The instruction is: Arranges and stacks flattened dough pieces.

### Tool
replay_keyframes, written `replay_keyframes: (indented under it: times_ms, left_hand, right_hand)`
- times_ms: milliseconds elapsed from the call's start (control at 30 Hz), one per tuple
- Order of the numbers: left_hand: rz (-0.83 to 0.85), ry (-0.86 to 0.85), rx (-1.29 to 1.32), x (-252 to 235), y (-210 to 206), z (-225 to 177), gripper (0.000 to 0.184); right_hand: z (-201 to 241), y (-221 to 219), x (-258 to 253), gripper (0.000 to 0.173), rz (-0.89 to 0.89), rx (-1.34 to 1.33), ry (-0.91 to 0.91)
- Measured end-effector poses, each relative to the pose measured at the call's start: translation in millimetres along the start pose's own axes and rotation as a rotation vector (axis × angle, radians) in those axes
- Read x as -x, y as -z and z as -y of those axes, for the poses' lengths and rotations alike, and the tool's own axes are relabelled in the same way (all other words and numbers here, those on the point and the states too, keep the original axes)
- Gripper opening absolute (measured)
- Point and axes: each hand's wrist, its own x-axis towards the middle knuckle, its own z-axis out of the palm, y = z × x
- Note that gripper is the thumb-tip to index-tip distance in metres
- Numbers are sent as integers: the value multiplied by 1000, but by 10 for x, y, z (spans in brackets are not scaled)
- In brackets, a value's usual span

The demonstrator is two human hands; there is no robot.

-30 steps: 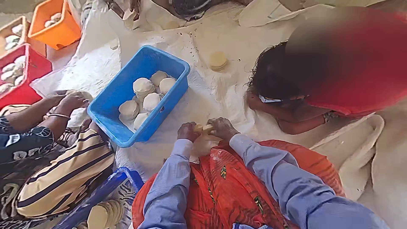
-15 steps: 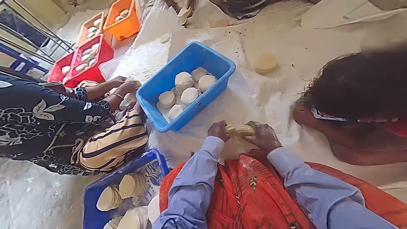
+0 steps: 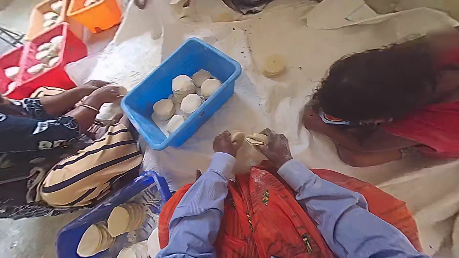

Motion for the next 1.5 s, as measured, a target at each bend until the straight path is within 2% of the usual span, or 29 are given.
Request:
replay_keyframes:
  times_ms: [67,133,233,300,367,433,500,600,667,733,800,867,933,1000,1067,1167,1300,1367,1433,1500]
  left_hand:
    - [16,29,-31,-76,-60,22,42]
    - [12,17,-46,-183,-114,40,42]
    - [-20,70,8,-52,-26,17,41]
    - [4,123,6,-42,-28,2,42]
    - [30,104,4,-137,-85,1,44]
    - [1,75,15,-158,-83,16,42]
    - [-23,103,44,-40,-11,9,40]
    - [18,144,43,-49,-62,2,51]
    - [3,103,50,-180,-149,41,46]
    - [-20,100,78,-120,-100,18,40]
    - [-42,126,117,-36,-52,0,43]
    - [-33,130,110,-92,-130,30,49]
    - [-52,95,98,-180,-190,49,46]
    - [-75,96,115,-113,-136,38,45]
    - [-89,134,110,-26,-66,11,42]
    - [-7,153,58,-107,-94,7,50]
    - [-36,142,32,-47,-56,3,43]
    - [-19,149,0,-11,-46,0,44]
    - [6,154,3,-109,-102,0,50]
    - [-12,147,30,-150,-80,-4,48]
  right_hand:
    - [7,-95,-63,35,84,29,-45]
    - [30,-127,-117,29,89,7,-25]
    - [63,6,31,36,22,-47,-39]
    - [50,-34,4,42,94,17,-68]
    - [41,-159,-89,35,135,45,-44]
    - [78,-131,-65,29,88,5,-37]
    - [96,-26,44,36,38,-59,-55]
    - [74,-105,-7,34,111,-6,-84]
    - [78,-141,-84,27,102,-4,-59]
    - [74,-45,-24,31,21,-75,-63]
    - [69,8,29,36,-21,-98,-91]
    - [37,-99,-37,39,39,-47,-103]
    - [16,-154,-105,34,68,-48,-80]
    - [12,-80,-34,33,20,-104,-79]
    - [1,-52,4,40,-5,-122,-103]
    - [-4,-167,-98,39,71,-54,-109]
    - [29,-68,2,38,-4,-110,-115]
    - [14,-89,7,42,24,-98,-129]
    - [16,-170,-93,40,82,-56,-116]
    - [49,-133,-96,36,50,-77,-94]
